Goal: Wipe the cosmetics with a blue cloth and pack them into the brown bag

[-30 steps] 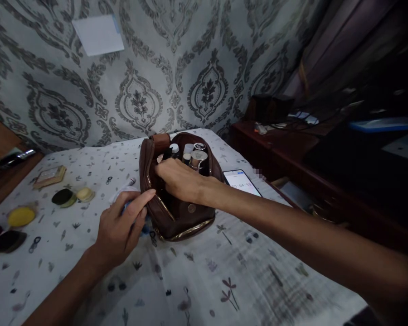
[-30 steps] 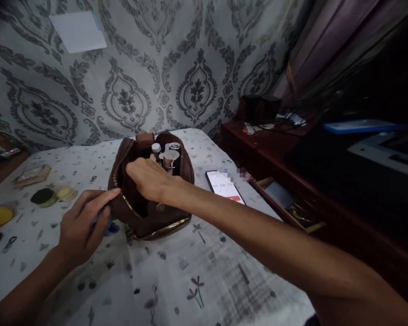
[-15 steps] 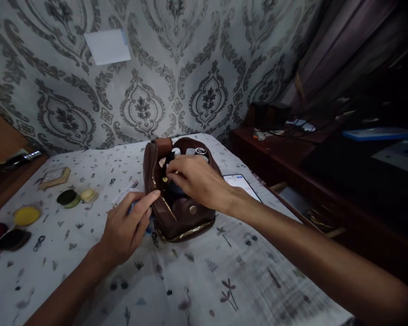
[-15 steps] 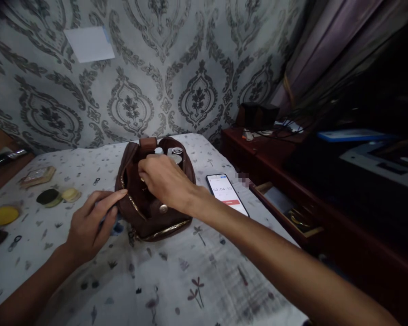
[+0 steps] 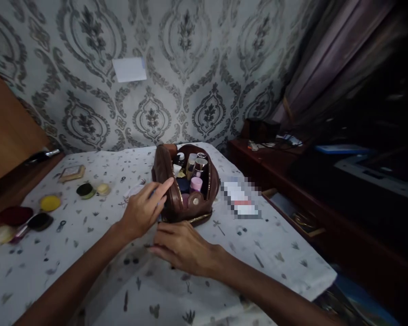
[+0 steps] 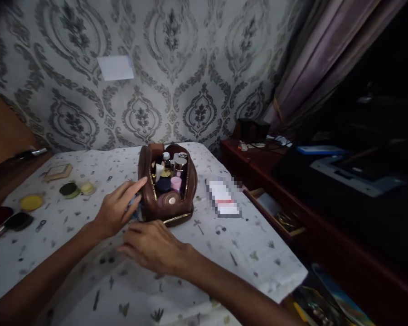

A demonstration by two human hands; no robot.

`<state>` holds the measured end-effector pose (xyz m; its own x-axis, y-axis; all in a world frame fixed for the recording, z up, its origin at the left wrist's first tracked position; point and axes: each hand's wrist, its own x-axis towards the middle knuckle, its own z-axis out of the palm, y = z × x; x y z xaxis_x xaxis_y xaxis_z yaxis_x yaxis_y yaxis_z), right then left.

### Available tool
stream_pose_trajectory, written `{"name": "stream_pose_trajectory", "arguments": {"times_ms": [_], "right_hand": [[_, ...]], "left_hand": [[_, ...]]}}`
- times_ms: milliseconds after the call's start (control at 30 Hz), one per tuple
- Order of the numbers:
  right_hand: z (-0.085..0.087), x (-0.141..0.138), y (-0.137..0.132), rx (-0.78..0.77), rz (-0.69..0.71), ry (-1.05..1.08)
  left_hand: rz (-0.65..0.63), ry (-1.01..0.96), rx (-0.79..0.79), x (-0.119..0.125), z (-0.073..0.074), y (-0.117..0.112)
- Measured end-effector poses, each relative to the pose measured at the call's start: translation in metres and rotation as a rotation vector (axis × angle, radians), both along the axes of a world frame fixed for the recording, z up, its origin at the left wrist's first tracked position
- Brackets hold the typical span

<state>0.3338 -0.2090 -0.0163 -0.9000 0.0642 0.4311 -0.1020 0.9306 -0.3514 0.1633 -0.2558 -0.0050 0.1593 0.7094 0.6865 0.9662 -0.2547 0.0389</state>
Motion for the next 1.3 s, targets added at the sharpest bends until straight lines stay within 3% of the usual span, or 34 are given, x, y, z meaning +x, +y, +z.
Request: {"name": "stream_pose_trajectory", "arguments": {"times_ms": [133,267,367,567,733,833,967,1100,1200,1300], "right_hand": [[-0.017,-0.029,-0.008,-0.18,0.006,-0.063],[-0.026,-0.052,-0.017,-0.327,-0.007,-0.109],[-0.026,-0.065,-0.027,-0.354,0.029,-0.134],[-0.029,-0.095,-0.047,-0.393,0.069,-0.137],[-0.047,-0.114,-0.059,-0.482,0.015,-0.096],[-0.057,-0.115,-0.059,-0.568,0.006,-0.061],[-0.062,-0.113,-0.054,-0.671,0.03,-0.075],[-0.063,-0.113,-0.052,-0.68,0.031,-0.075],[-0.063,-0.112,-0.053,-0.684,0.038,-0.072],[-0.063,-0.111,-0.054,-0.68,0.046,-0.059]], "left_hand": [[0.063,-0.042,-0.112,-0.02,-0.017,-0.014],[0.228,-0.131,-0.251,-0.055,-0.033,-0.043],[0.368,-0.131,-0.273,-0.083,-0.039,-0.069],[0.751,-0.067,-0.357,-0.136,-0.027,-0.11],[1.057,-0.135,-0.388,-0.194,-0.008,-0.121],[1.178,-0.207,-0.474,-0.222,-0.006,-0.123],[1.199,-0.276,-0.572,-0.233,-0.015,-0.121],[1.076,-0.261,-0.55,-0.225,-0.021,-0.116],[0.989,-0.254,-0.499,-0.225,-0.013,-0.122],[1.027,-0.257,-0.467,-0.231,0.001,-0.144]]}}
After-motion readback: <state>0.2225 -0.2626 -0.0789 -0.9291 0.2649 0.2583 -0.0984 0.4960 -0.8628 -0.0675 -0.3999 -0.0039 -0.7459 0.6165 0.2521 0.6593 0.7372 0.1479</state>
